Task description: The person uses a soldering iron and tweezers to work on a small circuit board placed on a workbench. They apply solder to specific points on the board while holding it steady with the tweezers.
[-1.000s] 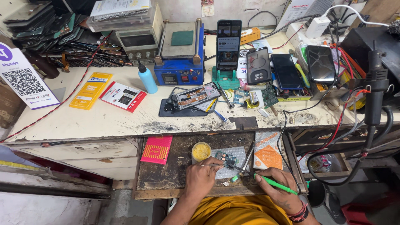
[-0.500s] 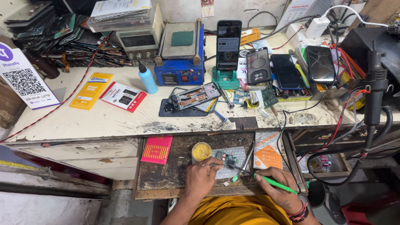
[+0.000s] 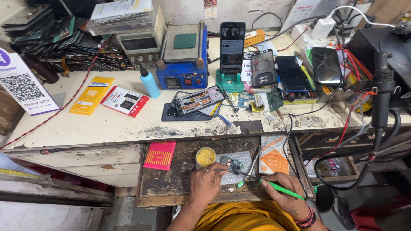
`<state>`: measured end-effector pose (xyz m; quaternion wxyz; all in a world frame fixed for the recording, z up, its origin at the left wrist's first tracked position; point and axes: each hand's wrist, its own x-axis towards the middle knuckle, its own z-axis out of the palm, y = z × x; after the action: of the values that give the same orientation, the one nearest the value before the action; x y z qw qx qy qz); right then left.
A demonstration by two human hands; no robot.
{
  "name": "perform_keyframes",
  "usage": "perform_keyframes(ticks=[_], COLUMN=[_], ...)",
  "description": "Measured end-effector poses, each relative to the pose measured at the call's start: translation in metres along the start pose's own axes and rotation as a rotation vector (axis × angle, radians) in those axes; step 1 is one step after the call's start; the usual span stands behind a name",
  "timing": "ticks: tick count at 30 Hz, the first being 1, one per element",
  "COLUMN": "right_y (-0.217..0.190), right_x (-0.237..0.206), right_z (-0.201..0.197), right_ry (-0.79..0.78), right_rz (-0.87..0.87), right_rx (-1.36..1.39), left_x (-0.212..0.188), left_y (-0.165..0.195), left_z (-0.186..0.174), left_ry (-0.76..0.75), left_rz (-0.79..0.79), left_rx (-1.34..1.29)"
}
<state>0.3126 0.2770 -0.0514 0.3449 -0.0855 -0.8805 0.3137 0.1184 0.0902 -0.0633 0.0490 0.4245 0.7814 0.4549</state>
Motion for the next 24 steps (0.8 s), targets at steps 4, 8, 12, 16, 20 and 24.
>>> perform_keyframes(ticks=[4,8,12,16,20,24], right_y=[0.0001,0.0000,-0.0009,-0.0013,-0.0017,-0.0017], right_x=[-0.0009,-0.0002,-0.0007,-0.0006,-0.0004,-0.0016], right_z=[0.0000,-0.0003,-0.0006,-0.0005,-0.0007,-0.0002], right_ry=[0.007,0.013,0.005,0.010,0.006,0.009], right_rz=[0.056,-0.029,0.049,-0.043,0.008,-0.052], right_rx=[0.018,-0.010,0.000,-0.030,-0.008,-0.082], left_x=[-0.0005,0.0001,0.0012,0.0010,0.0010,0.0006], left_y=[-0.0017,-0.0033,-0.0026,-0.0009,-0.0001,0.0002], left_z=[0.0026,0.0059,0.0047,0.0027,0.0024,0.0013], left_ry=[0.034,0.067,-0.052,0.046,0.042,0.032], left_rz=[0.027,0.068,-0.101,0.043,0.023,0.020], left_rx=[-0.003,-0.027,0.040,0.017,0.020,0.015])
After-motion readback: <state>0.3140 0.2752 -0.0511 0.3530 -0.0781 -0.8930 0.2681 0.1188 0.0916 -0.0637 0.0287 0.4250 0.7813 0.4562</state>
